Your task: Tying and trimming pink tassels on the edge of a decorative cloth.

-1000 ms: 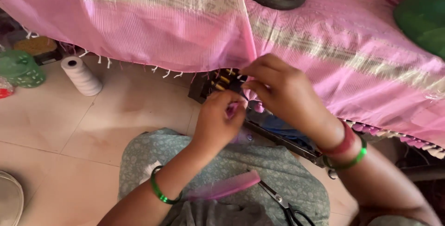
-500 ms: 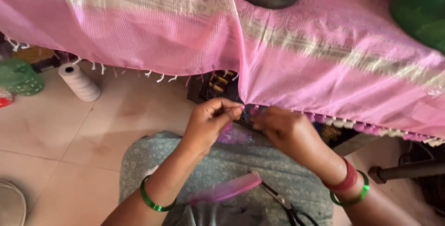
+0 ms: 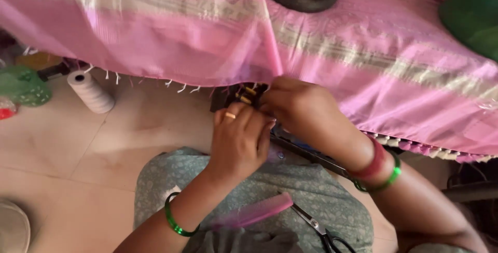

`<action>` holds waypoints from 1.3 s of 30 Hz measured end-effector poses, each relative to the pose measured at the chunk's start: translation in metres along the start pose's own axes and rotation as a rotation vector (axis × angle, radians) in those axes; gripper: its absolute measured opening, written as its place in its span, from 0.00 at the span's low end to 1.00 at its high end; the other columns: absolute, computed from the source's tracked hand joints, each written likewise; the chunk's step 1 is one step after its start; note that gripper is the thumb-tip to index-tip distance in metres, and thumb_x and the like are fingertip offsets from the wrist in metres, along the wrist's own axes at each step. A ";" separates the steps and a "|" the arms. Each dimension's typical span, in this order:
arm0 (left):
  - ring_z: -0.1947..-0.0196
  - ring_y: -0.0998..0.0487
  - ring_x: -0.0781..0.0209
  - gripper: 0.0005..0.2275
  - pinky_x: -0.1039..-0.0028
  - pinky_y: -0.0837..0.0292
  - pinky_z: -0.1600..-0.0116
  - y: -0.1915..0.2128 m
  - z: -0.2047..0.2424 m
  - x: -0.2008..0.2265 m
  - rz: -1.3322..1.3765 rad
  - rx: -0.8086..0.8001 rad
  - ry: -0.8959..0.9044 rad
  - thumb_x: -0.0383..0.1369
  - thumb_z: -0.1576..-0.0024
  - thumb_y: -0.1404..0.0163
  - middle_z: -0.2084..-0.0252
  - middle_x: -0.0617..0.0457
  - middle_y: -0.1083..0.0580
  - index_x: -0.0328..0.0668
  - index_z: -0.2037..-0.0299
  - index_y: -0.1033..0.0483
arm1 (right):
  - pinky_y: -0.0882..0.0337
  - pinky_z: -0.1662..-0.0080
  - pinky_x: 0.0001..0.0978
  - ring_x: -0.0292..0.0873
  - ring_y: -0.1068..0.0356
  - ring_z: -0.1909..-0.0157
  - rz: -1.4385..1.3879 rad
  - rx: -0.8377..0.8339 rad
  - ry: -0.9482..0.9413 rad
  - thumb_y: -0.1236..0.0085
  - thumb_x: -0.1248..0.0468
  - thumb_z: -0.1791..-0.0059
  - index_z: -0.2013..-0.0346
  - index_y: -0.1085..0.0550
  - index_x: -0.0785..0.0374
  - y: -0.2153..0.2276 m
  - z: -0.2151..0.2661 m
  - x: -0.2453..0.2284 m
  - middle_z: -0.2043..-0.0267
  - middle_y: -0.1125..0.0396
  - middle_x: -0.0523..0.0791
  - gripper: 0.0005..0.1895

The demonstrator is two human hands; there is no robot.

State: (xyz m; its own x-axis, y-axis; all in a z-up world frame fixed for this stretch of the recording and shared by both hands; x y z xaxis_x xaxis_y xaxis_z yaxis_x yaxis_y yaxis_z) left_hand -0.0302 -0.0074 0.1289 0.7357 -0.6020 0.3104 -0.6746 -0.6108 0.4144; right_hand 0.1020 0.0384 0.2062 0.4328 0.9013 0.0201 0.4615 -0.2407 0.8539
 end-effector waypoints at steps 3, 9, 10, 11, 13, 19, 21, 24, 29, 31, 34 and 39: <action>0.66 0.26 0.66 0.05 0.77 0.31 0.60 -0.060 0.038 -0.039 0.822 -0.288 0.788 0.32 0.41 0.43 0.66 0.54 0.23 0.39 0.61 0.21 | 0.26 0.65 0.34 0.43 0.24 0.68 -0.050 0.084 -0.263 0.35 0.70 0.52 0.61 0.22 0.64 0.007 0.027 -0.006 0.64 0.26 0.46 0.06; 0.66 0.26 0.69 0.08 0.79 0.33 0.62 -0.101 0.080 -0.060 1.514 -0.235 1.036 0.27 0.41 0.42 0.64 0.54 0.22 0.34 0.54 0.18 | 0.25 0.66 0.31 0.42 0.24 0.68 -0.173 0.079 -0.343 0.38 0.72 0.54 0.59 0.21 0.64 -0.010 0.078 0.004 0.66 0.26 0.45 0.09; 0.66 0.26 0.69 0.08 0.79 0.33 0.62 -0.097 0.074 -0.059 1.516 -0.234 1.033 0.27 0.41 0.42 0.64 0.54 0.22 0.34 0.54 0.18 | 0.25 0.66 0.31 0.42 0.24 0.68 -0.170 0.079 -0.342 0.38 0.72 0.54 0.59 0.21 0.64 -0.007 0.082 0.008 0.66 0.26 0.45 0.09; 0.65 0.24 0.70 0.08 0.80 0.31 0.59 -0.091 0.070 -0.057 1.475 -0.213 0.993 0.27 0.42 0.42 0.64 0.54 0.21 0.33 0.54 0.18 | 0.25 0.65 0.32 0.43 0.24 0.66 -0.127 0.025 -0.285 0.40 0.73 0.55 0.58 0.21 0.61 -0.007 0.084 0.010 0.64 0.26 0.44 0.11; 0.64 0.23 0.70 0.09 0.81 0.29 0.57 -0.077 0.062 -0.054 1.426 -0.188 0.953 0.26 0.43 0.42 0.64 0.54 0.21 0.33 0.54 0.18 | 0.25 0.63 0.33 0.43 0.24 0.65 -0.089 -0.026 -0.224 0.41 0.74 0.56 0.58 0.21 0.58 -0.006 0.078 0.004 0.63 0.25 0.43 0.14; 0.65 0.26 0.60 0.06 0.72 0.30 0.58 -0.043 0.031 -0.043 0.560 -0.172 0.457 0.25 0.47 0.37 0.70 0.52 0.23 0.40 0.61 0.15 | 0.28 0.67 0.37 0.46 0.27 0.66 0.050 -0.053 -0.001 0.40 0.68 0.57 0.58 0.21 0.58 0.009 0.011 -0.007 0.63 0.32 0.44 0.14; 0.60 0.23 0.60 0.04 0.70 0.28 0.56 -0.044 0.032 -0.042 0.623 -0.108 0.446 0.27 0.45 0.39 0.66 0.53 0.22 0.41 0.62 0.19 | 0.28 0.71 0.37 0.46 0.28 0.73 0.133 -0.173 -0.056 0.39 0.68 0.57 0.66 0.21 0.58 -0.006 -0.008 0.008 0.64 0.31 0.44 0.06; 0.58 0.24 0.52 0.06 0.59 0.35 0.55 -0.005 0.003 -0.009 -0.064 -0.001 0.003 0.26 0.50 0.41 0.68 0.53 0.24 0.43 0.64 0.18 | 0.27 0.73 0.37 0.45 0.27 0.73 0.312 -0.292 -0.090 0.39 0.67 0.56 0.68 0.21 0.58 -0.035 -0.014 0.020 0.66 0.31 0.43 0.03; 0.59 0.23 0.56 0.05 0.67 0.30 0.53 -0.036 0.019 -0.027 0.241 -0.074 0.217 0.27 0.47 0.41 0.64 0.52 0.23 0.40 0.62 0.20 | 0.27 0.69 0.33 0.40 0.25 0.70 -0.057 0.038 -0.232 0.38 0.68 0.53 0.64 0.21 0.61 -0.005 0.010 0.002 0.64 0.27 0.44 0.04; 0.62 0.22 0.62 0.03 0.74 0.27 0.54 -0.069 0.041 -0.048 0.582 -0.168 0.545 0.28 0.44 0.40 0.64 0.54 0.22 0.39 0.63 0.21 | 0.26 0.69 0.29 0.35 0.25 0.71 -0.131 0.123 -0.421 0.40 0.70 0.49 0.60 0.21 0.63 -0.005 0.029 0.001 0.63 0.25 0.44 0.03; 0.60 0.25 0.70 0.04 0.78 0.30 0.52 -0.107 0.068 -0.052 1.376 -0.256 0.982 0.26 0.42 0.42 0.61 0.55 0.21 0.37 0.59 0.19 | 0.27 0.71 0.27 0.36 0.23 0.73 -0.440 0.044 -0.981 0.40 0.69 0.51 0.63 0.23 0.65 -0.029 0.069 0.017 0.69 0.22 0.43 0.03; 0.60 0.22 0.72 0.05 0.80 0.26 0.51 -0.105 0.064 -0.039 1.173 -0.108 0.815 0.25 0.44 0.41 0.62 0.56 0.19 0.35 0.59 0.19 | 0.23 0.65 0.26 0.37 0.24 0.67 -1.223 0.270 -1.071 0.41 0.71 0.50 0.60 0.21 0.72 -0.072 0.112 0.045 0.68 0.24 0.46 0.06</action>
State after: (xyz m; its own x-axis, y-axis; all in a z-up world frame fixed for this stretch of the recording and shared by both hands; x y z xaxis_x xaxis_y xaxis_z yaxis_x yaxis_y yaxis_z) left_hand 0.0082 0.0475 0.0188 -0.3806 -0.2417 0.8926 -0.9247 0.0875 -0.3706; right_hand 0.1748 0.0565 0.0871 -0.0149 -0.0244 -0.9996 0.9738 0.2263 -0.0201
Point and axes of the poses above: each hand's wrist, its own z-axis away from the middle knuckle, its own y-axis out of the back of the hand, x = y × z, the point moved 3 cm from there along -z, towards the middle knuckle
